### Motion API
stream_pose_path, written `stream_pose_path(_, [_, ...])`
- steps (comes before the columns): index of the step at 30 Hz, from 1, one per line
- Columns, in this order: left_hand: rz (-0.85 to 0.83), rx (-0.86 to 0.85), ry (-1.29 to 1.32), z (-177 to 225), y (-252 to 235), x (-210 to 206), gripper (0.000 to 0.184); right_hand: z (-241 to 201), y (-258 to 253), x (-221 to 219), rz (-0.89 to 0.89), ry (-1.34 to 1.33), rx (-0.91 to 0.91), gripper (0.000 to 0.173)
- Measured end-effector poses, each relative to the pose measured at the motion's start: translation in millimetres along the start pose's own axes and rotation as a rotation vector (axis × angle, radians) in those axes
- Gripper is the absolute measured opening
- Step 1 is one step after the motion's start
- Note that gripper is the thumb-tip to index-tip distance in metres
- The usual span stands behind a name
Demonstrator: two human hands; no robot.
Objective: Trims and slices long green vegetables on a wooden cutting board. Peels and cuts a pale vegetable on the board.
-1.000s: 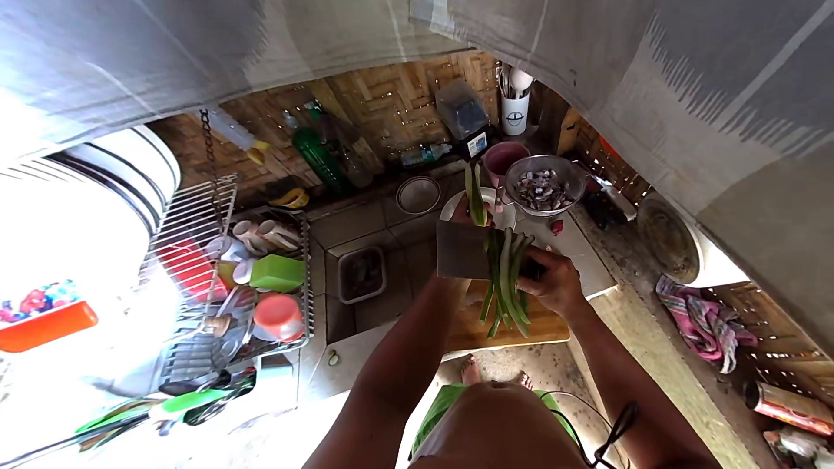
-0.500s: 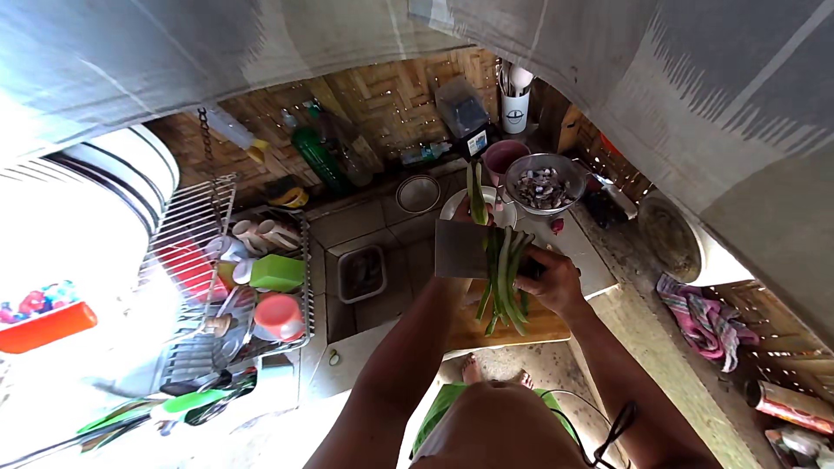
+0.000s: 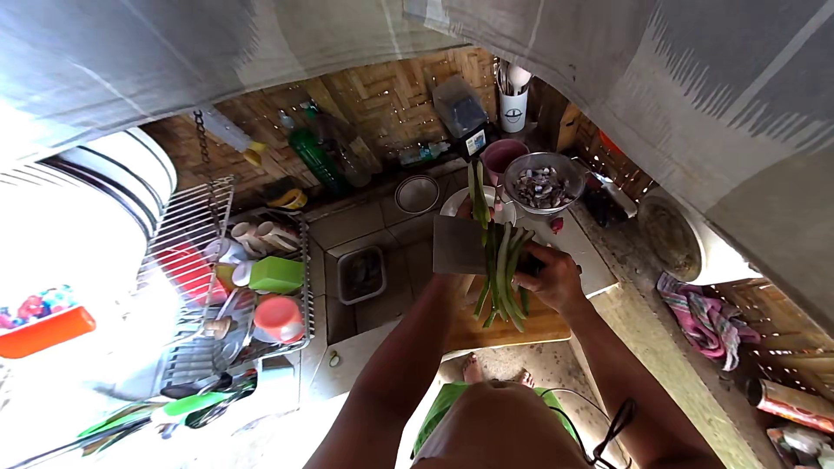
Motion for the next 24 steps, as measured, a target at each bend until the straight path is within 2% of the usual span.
stream_pose_path(2, [-0.061, -0.373, 0.034, -44, 7, 6, 0.032, 0, -1, 2, -0.018, -0.032, -0.024, 0.064])
stream_pose_path(3, [-0.05, -0.421, 0.041, -47, 19, -1, 0.033, 0, -2, 4, -0.022, -0.051, -0.029, 0.063])
stream_pose_path(6, [0.097, -0.347, 0.01, -26, 49, -30, 0.031, 5, -3, 5, -0.028, -0.123, -0.015, 0.06])
stream_pose_path(9, [0.096, -0.179, 0.093, -16, 24, -24, 0.029, 7, -1, 8, -0.07, -0.118, -0.026, 0.063])
stream_pose_path(11, [-0.054, -0.235, 0.224, -39, -19, -1, 0.039, 7, 1, 9, -0.094, -0.105, -0.039, 0.067])
stream_pose_path(13, [-0.181, -0.301, 0.307, -53, -40, 10, 0.039, 7, 3, 8, -0.089, -0.116, -0.031, 0.068])
stream_pose_path(17, [-0.157, -0.291, 0.33, -48, -35, 7, 0.038, 3, 5, 9, -0.072, -0.088, -0.036, 0.069])
stream_pose_path(21, [-0.145, -0.32, 0.234, -51, -41, 11, 0.038, 1, 4, 9, -0.041, -0.037, -0.018, 0.068])
stream_pose_path(24, [-0.233, -0.411, 0.225, -55, -47, 15, 0.036, 1, 3, 9, -0.046, -0.041, -0.018, 0.068])
Point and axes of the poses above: each hand's wrist, its own y-axis away from the middle knuckle, its own x-axis out of the back of the hand, z = x × y, the point moved 1 cm from there along -y, towards the middle knuckle, and after that the axes turned 2 degrees about -y, right-handed, at the moved point
